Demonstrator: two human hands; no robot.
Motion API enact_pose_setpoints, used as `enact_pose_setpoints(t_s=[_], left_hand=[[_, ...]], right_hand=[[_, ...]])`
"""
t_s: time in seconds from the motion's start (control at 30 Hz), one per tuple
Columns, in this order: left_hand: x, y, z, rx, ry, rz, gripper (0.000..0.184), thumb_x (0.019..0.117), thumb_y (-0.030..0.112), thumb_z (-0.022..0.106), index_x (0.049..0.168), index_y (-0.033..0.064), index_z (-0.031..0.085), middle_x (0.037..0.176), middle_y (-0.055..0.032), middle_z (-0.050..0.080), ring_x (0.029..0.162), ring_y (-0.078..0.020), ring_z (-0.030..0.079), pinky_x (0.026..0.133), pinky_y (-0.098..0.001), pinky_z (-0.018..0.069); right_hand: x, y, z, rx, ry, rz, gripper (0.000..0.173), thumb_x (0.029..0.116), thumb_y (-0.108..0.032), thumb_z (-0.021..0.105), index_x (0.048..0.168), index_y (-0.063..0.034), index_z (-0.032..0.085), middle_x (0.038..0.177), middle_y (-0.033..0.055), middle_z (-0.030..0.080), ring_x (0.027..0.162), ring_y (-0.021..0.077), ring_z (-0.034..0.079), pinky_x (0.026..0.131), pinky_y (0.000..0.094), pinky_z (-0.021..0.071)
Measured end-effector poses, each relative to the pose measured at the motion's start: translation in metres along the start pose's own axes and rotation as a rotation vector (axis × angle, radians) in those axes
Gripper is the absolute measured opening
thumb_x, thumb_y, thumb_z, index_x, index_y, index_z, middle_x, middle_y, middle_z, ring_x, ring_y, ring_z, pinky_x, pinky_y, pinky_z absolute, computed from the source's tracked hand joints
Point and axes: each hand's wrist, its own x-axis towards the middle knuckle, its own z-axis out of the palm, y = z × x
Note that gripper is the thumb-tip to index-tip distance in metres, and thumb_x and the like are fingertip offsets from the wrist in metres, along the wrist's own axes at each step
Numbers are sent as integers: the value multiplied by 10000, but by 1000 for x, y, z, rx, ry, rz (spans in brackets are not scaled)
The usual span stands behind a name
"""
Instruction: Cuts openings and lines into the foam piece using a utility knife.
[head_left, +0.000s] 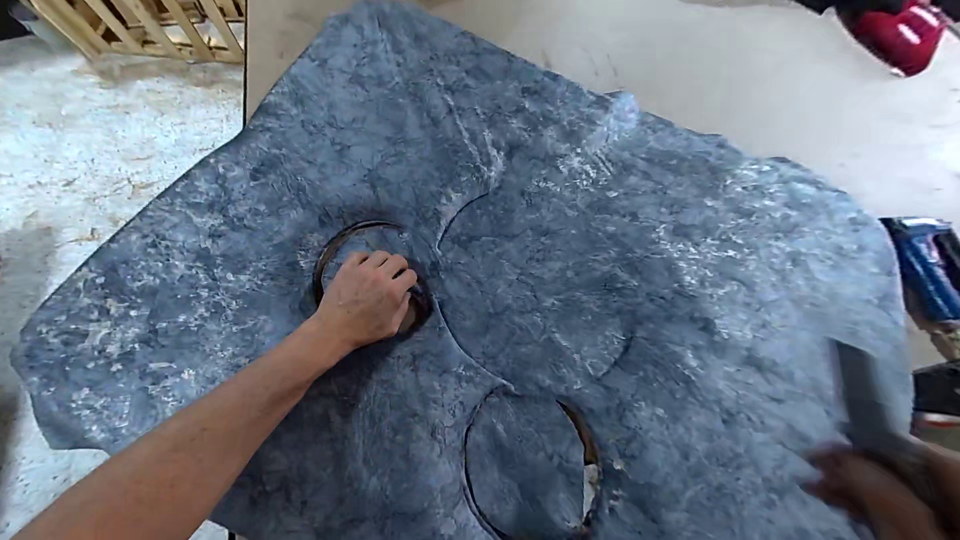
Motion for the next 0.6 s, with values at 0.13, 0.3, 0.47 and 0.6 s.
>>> enact_pose_setpoints(t_s=[0.13, 0.3, 0.47, 0.6], left_hand=[[-2, -1, 6, 41, 67, 49, 215, 923, 176, 571, 1043, 97, 730, 1078, -105, 719, 1085, -311, 684, 1006, -575, 493], [-1, -18, 10, -97, 197, 4, 229, 1010, 183, 542, 1068, 139, 760, 1020, -67, 742, 1059, -278, 703, 1076, -574, 455], [-2, -23, 10, -248, 198, -57, 237, 1011, 208, 548, 1036, 184, 783, 1037, -21, 748, 1100, -234, 698, 1123, -576, 423], [-3, -24, 8, -332, 189, -101, 240, 1006, 209, 553, 1034, 183, 790, 1053, -15, 756, 1114, -233, 703, 1091, -589, 456]], right_hand=[[113, -86, 61, -432, -51, -661, 338, 979, -266, 538, 1217, -108, 718, 1051, 98, 729, 860, 232, 712, 689, 445, 581], [197, -162, 128, -562, -183, -1154, 286, 976, -104, 540, 1186, -131, 732, 1083, 74, 735, 992, 284, 702, 943, 521, 526], [230, -179, 174, -588, -247, -1255, 316, 980, -88, 525, 1214, -146, 728, 1099, 74, 735, 1031, 286, 693, 1029, 521, 478], [235, -179, 189, -600, -279, -1262, 338, 973, -75, 512, 1223, -152, 726, 1091, 81, 728, 994, 296, 683, 937, 501, 504]])
